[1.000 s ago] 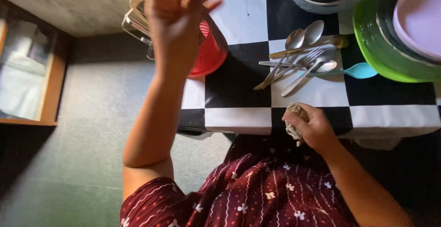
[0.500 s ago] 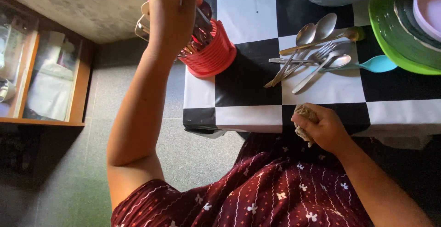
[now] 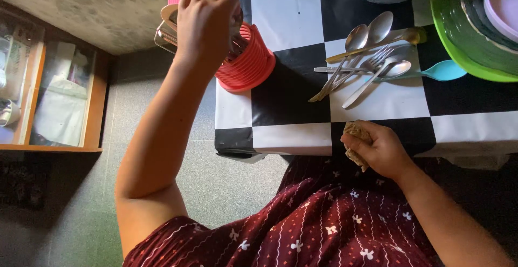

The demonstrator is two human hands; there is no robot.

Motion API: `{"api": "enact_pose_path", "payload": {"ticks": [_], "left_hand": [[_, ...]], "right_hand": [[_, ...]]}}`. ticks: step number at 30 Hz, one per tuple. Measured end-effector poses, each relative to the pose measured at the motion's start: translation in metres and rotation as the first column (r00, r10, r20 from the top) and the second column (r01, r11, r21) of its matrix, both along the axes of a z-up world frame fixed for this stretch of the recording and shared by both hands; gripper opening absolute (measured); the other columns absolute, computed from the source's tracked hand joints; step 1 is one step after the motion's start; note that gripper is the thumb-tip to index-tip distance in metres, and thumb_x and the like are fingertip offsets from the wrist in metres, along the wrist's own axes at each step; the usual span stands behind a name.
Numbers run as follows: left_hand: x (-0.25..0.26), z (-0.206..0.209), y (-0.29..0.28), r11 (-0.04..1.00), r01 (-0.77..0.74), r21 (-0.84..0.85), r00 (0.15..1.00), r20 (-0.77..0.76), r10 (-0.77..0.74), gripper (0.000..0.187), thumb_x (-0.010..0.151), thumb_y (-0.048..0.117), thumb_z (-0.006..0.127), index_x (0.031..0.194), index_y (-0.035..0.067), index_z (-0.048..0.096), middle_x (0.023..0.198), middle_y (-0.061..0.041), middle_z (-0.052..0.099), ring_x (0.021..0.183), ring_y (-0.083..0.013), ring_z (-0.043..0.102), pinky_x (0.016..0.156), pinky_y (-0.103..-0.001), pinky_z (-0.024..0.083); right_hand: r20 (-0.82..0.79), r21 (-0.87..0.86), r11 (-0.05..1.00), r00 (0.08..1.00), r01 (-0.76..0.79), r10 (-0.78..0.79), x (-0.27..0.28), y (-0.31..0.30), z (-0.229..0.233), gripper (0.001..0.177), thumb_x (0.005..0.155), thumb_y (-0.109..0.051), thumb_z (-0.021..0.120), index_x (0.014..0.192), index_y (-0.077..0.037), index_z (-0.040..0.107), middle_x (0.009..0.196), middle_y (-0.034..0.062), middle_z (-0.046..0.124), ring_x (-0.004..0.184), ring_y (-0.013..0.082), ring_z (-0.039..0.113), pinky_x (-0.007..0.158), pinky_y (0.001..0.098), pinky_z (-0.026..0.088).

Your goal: Wiping and drying spoons and forks with a cloth

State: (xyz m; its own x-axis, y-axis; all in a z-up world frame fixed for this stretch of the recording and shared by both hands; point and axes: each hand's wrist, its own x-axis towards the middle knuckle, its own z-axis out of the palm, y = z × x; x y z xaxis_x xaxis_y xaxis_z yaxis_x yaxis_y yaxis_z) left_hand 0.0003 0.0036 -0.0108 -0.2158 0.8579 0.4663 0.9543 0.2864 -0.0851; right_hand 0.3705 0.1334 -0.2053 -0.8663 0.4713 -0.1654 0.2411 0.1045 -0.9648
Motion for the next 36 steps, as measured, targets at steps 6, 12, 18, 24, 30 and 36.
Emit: {"api": "enact_pose_path", "payload": {"ticks": [6,12,18,24,30,36], "left_hand": [[-0.007,-0.021,0.003,0.995,-0.05,-0.09,0.961,-0.274,0.024,0.025,0.084,0.011,0.079,0.105,0.011,0.064,0.1,-0.008,0.072,0.115,-0.0293,0.061,0.107,-0.051,0.034],[0.038,0.005,0.013,0.999,0.019,-0.04,0.964,-0.263,-0.029,0.039,0.079,0.029,0.083,0.104,0.005,0.065,0.1,-0.013,0.07,0.108,-0.0312,0.061,0.107,-0.056,0.031],[0.098,-0.055,0.06,0.958,0.24,-0.157,0.965,0.142,-0.219,0.012,0.098,0.021,0.07,0.104,0.012,0.068,0.101,-0.009,0.07,0.095,-0.0296,0.066,0.093,-0.047,0.046],[0.116,-0.162,0.137,0.973,0.224,-0.062,0.936,0.29,-0.197,0.018,0.089,0.024,0.064,0.103,0.014,0.069,0.104,-0.011,0.067,0.097,-0.0329,0.066,0.083,-0.047,0.05],[0.119,-0.185,0.176,0.978,0.162,-0.127,0.901,0.422,-0.095,0.022,0.095,0.032,0.065,0.104,0.011,0.066,0.109,-0.012,0.066,0.099,-0.0371,0.066,0.087,-0.049,0.051],[0.113,-0.19,0.166,0.982,0.175,-0.074,0.889,0.442,-0.124,0.021,0.088,0.015,0.063,0.107,0.007,0.062,0.108,-0.018,0.066,0.095,-0.0399,0.067,0.074,-0.048,0.055]], "right_hand": [[0.045,0.028,1.0,0.999,0.012,-0.013,-0.001,-0.002,0.004,0.025,0.089,-0.028,0.075,0.095,-0.004,0.073,0.072,0.0021,0.07,0.065,0.0081,0.063,0.059,0.0284,0.053],[-0.01,0.027,0.999,1.0,0.027,-0.027,-0.001,-0.004,0.007,0.025,0.089,-0.028,0.076,0.096,-0.004,0.073,0.074,0.0016,0.072,0.066,0.0076,0.064,0.06,0.0277,0.054],[-0.012,-0.047,0.999,1.0,0.019,-0.02,-0.001,-0.004,0.01,0.022,0.092,-0.024,0.073,0.097,-0.003,0.071,0.073,0.0025,0.068,0.061,0.0108,0.061,0.056,0.0296,0.051],[-0.06,-0.134,0.991,0.998,0.026,-0.035,-0.001,-0.004,0.001,0.021,0.093,-0.023,0.073,0.097,-0.003,0.07,0.074,-0.0002,0.066,0.063,0.0082,0.059,0.056,0.0282,0.049],[-0.176,-0.061,0.998,0.984,0.003,-0.013,0.0,-0.002,0.004,0.019,0.094,-0.023,0.072,0.097,-0.004,0.068,0.078,-0.0025,0.069,0.071,0.0041,0.062,0.065,0.0241,0.054],[-0.253,-0.252,0.967,0.967,-0.02,-0.046,0.005,0.002,-0.006,0.019,0.098,-0.022,0.07,0.099,-0.003,0.067,0.076,-0.0007,0.063,0.065,0.0076,0.056,0.059,0.0266,0.048]]}}
